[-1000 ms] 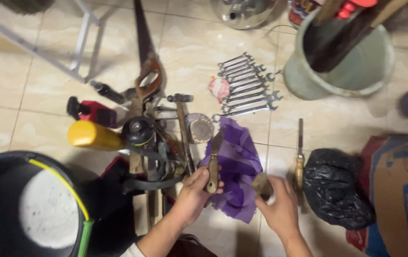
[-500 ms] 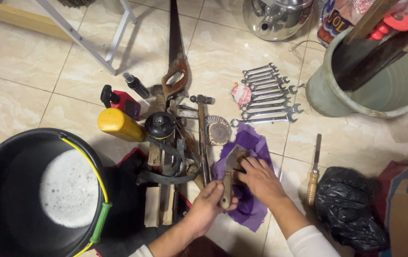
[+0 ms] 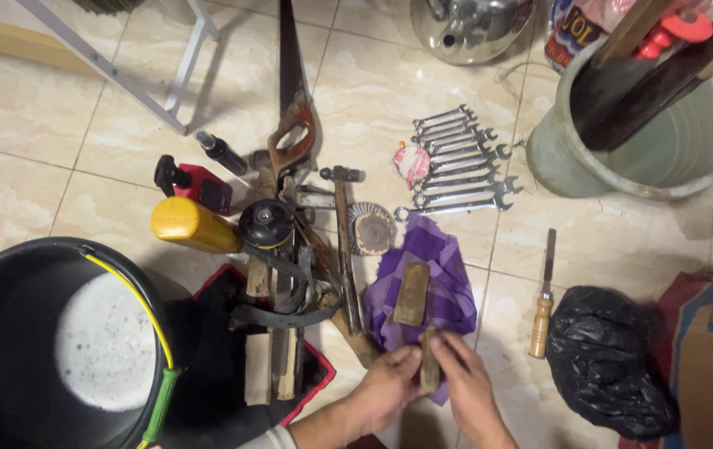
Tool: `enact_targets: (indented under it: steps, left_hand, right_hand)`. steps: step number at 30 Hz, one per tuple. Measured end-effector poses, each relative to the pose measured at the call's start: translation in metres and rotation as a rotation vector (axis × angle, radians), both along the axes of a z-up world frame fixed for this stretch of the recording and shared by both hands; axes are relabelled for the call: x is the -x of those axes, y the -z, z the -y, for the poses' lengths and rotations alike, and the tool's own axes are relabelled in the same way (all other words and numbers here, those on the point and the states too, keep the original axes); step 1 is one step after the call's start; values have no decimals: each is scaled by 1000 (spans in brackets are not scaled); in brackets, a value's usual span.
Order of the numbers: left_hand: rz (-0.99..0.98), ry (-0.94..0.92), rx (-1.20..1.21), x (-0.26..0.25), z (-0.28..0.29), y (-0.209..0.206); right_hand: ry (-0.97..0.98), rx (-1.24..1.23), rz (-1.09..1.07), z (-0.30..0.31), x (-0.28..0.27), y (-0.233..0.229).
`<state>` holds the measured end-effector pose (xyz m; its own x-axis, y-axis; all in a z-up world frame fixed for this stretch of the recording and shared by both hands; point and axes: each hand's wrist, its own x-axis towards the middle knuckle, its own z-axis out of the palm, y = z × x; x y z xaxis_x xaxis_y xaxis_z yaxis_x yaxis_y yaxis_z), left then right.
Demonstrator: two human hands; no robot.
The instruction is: The person sharpens a machete using a sharpening stone and a purple cloth, then wipes the blade. They place the machete in a bucket and proceed to sharpen a smaller knife with the same stone and cloth.
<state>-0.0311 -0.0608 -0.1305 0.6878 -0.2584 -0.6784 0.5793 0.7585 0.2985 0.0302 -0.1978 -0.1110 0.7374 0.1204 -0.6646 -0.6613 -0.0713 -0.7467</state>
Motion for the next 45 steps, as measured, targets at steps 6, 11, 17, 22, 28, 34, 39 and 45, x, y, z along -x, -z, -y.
enact_targets:
  steps: [6,11,17,22,28,34,39,45]
  left_hand:
    - [600,248,-1333,-3,-27,-42]
    - [931,409,-1771,-17,-48,-69]
    - [923,661,-1938,-27,-46,-59]
    - [848,853,-1928,-28,-43,-42]
    - [806,965,-2009,-20,-41,-40]
    - [812,1018,-2070,-14,-38,-34]
    - [792,1025,-2067,-10,-36,-32]
    - [850,1081,-2081,-15,-39,-34]
  right_hand:
    - [-266,382,195,0,-17,-13]
    - [-562,857,584,-13,-9,-23]
    - [-557,795,635,-27,-2,-26]
    - [-776,893,423,-28,-1,-20]
    - [-865,908,440,-23,-3,-16]
    - [-928,915,439,-16,0,-19]
    - [-966,937,417,-14,-1,-17]
    - [-911,948,504,-18,-5,-12]
